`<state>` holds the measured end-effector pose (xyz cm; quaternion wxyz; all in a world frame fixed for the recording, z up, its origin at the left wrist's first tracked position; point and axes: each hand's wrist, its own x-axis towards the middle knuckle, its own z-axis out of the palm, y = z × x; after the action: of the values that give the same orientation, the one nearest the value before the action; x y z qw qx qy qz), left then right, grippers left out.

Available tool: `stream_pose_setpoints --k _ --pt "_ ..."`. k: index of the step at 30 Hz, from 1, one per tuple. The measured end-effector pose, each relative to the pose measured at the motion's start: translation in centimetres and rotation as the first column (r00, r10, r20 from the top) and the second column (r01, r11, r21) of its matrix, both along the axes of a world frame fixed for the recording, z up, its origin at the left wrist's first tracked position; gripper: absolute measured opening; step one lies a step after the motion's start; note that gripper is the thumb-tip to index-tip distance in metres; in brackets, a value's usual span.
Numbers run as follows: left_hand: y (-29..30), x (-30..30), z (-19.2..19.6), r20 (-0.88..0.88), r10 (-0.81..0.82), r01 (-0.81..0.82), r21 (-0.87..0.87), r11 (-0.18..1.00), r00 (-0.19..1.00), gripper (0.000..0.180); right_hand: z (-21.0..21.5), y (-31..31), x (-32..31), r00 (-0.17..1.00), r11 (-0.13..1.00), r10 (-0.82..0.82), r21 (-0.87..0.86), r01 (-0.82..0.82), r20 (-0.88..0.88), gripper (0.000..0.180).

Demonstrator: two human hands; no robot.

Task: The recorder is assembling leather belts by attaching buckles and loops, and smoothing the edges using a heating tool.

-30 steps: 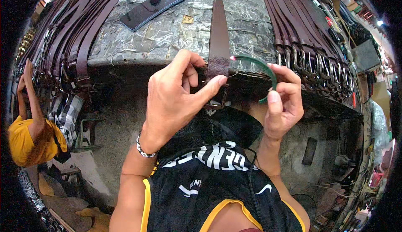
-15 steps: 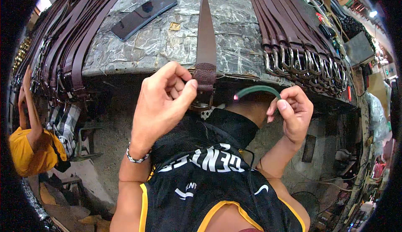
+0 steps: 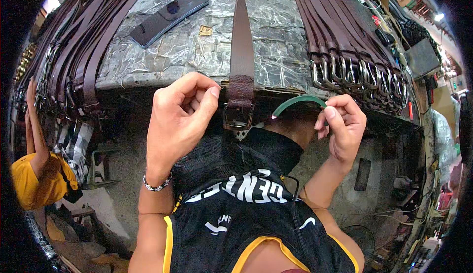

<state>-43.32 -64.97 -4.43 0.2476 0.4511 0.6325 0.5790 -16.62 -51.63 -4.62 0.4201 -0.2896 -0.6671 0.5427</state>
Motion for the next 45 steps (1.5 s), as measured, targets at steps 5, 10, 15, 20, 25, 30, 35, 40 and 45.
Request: stream_pose_setpoints --k 5,10,15,20,25,30,35,40,45 --pt "-0.1 -0.2 0.2 -0.015 0.005 -0.005 0.000 1.000 1.000 0.010 0.0 0.1 0.1 0.998 0.998 -0.058 0.023 0.058 0.010 0.010" --pt "-0.1 -0.1 0.3 -0.019 0.020 -0.020 -0.001 1.000 1.000 0.009 -0.2 0.3 -0.6 0.985 0.986 -0.153 0.082 0.146 0.084 0.012" --pt "-0.2 -0.8 0.1 -0.093 -0.015 0.014 -0.012 1.000 0.996 0.008 -0.1 -0.8 -0.2 0.990 0.999 0.032 0.028 -0.028 -0.134 0.008" --pt "-0.3 -0.7 0.2 -0.135 -0.036 0.034 -0.014 0.999 0.990 0.009 -1.1 -2.2 -4.0 0.974 0.995 0.013 0.097 0.009 -0.227 0.014" --pt "-0.3 -0.4 1.4 -0.391 0.003 0.054 0.136 0.989 0.920 0.008 -1.7 -1.4 -5.4 0.938 0.913 -0.102 0.343 0.220 -0.330 0.012" --pt "0.9 0.3 0.1 -0.528 0.098 0.090 0.318 0.944 0.844 0.016 -2.2 -1.5 -5.8 0.915 0.877 -0.166 0.370 0.307 -0.366 0.009" --pt "1.5 0.7 0.0 -0.743 0.197 0.129 0.357 0.925 0.640 0.022 -2.7 -1.3 -6.1 0.920 0.857 -0.126 0.426 0.289 -0.370 0.008" --pt "2.0 0.9 -0.4 -0.750 0.229 0.173 0.415 0.893 0.621 0.019 -3.2 -1.1 -5.9 0.926 0.863 -0.103 0.430 0.265 -0.364 0.009" --pt "2.2 0.6 -0.4 -0.747 0.229 0.208 0.441 0.873 0.624 0.022 -3.2 -1.2 -5.9 0.938 0.854 -0.111 0.451 0.259 -0.329 0.008"
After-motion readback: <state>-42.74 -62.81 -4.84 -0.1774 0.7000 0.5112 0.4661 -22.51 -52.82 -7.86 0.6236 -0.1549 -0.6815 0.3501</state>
